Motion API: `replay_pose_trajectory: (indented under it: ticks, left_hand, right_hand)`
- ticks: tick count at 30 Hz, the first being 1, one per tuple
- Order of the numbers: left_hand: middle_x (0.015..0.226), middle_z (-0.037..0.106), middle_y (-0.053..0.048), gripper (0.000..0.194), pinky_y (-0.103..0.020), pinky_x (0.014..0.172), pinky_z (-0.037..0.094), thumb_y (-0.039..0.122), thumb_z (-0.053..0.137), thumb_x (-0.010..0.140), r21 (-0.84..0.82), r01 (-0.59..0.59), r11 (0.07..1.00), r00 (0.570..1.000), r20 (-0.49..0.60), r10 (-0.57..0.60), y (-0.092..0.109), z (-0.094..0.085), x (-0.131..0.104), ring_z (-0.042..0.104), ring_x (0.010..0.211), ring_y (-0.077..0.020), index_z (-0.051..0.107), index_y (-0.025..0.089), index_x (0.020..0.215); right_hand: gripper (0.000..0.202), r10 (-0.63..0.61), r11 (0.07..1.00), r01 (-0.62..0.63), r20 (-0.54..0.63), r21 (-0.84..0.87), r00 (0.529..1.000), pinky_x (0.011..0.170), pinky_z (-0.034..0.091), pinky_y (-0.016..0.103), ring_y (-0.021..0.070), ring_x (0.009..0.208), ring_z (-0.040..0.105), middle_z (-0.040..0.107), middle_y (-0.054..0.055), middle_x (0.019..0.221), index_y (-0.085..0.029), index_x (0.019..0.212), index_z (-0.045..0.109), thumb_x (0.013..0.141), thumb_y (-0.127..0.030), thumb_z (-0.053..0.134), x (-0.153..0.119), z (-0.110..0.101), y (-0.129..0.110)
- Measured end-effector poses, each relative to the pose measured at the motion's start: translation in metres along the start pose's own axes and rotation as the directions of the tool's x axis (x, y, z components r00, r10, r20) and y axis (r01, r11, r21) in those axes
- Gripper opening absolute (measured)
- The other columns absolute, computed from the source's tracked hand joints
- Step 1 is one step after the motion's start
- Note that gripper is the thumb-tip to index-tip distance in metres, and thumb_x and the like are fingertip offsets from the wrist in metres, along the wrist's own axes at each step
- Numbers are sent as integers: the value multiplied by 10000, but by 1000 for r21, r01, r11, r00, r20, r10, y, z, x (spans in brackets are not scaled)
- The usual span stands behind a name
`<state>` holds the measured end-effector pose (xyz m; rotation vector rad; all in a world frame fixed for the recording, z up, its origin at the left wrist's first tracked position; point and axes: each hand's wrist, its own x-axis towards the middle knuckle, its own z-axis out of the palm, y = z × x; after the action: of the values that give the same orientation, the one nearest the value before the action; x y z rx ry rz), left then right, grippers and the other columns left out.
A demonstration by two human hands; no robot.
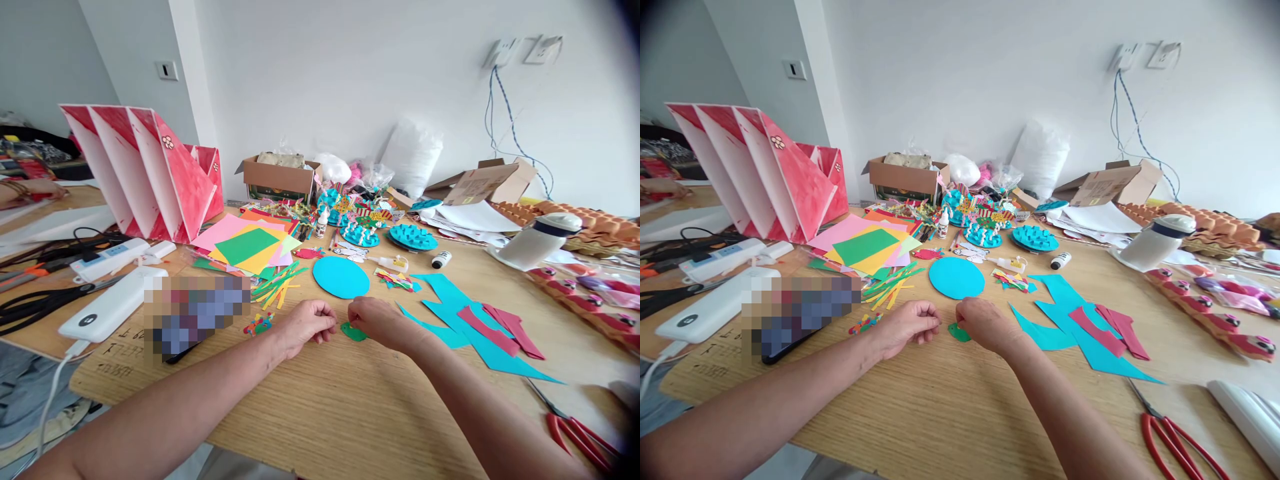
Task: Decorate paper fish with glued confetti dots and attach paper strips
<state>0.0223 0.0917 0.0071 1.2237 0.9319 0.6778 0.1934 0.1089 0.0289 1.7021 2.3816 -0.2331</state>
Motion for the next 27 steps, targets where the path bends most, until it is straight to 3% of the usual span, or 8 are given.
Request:
replay_pose_trajectory:
  ticks: [27]
  left_hand:
    - [572,513,26,98,-175,424,272,219,514,620,0,-3,1000,1000,9,3,1,0,-1,446,474,-50,489,137,667]
  right_hand:
    - [165,39,999,-39,-32,-16,999,485,243,226,153,740,546,614,48,860,-207,794,626,726,-224,476,1,0,-1]
